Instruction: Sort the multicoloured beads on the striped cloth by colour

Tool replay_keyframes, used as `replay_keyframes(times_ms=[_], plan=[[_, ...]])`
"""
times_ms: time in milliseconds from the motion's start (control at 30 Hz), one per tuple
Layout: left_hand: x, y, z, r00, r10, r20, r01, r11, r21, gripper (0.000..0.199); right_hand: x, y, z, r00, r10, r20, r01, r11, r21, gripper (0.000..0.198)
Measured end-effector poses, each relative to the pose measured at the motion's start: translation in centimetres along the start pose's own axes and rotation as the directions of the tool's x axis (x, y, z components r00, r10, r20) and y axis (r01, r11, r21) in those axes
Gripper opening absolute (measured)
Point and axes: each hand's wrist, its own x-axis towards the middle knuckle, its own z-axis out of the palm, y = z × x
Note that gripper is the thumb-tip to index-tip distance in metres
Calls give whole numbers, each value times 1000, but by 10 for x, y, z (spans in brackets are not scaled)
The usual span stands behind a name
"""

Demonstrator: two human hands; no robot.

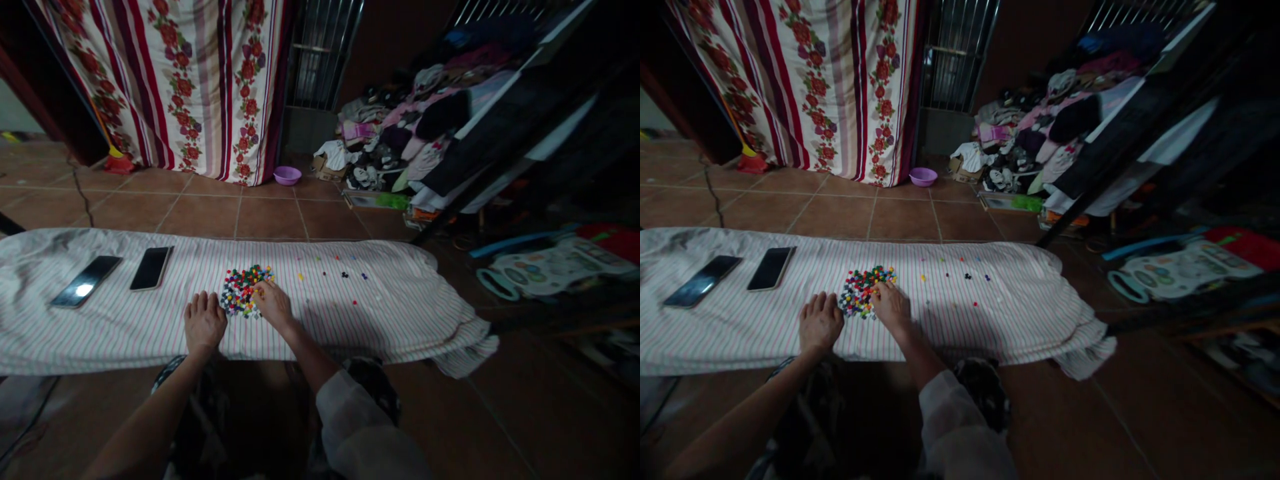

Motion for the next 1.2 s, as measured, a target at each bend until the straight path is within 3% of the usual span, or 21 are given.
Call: replay_keyframes(times_ms=[267,533,767,1200], plan=[[0,-1,0,1000,15,-5,-15,1000,3,47,9,63,-13,983,107,-147,-99,993,64,28],[1,0,0,999,-7,41,5,1000,30,48,23,124,-42,945,195,-262,-184,981,67,29],[1,-1,3,1000,4,15,-5,996,90,47,33,142,-48,947,222,-233,-217,975,45,38],[1,0,3,1000,9,16,-11,995,103,47,38,141,-36,981,113,-156,-113,994,5,39]])
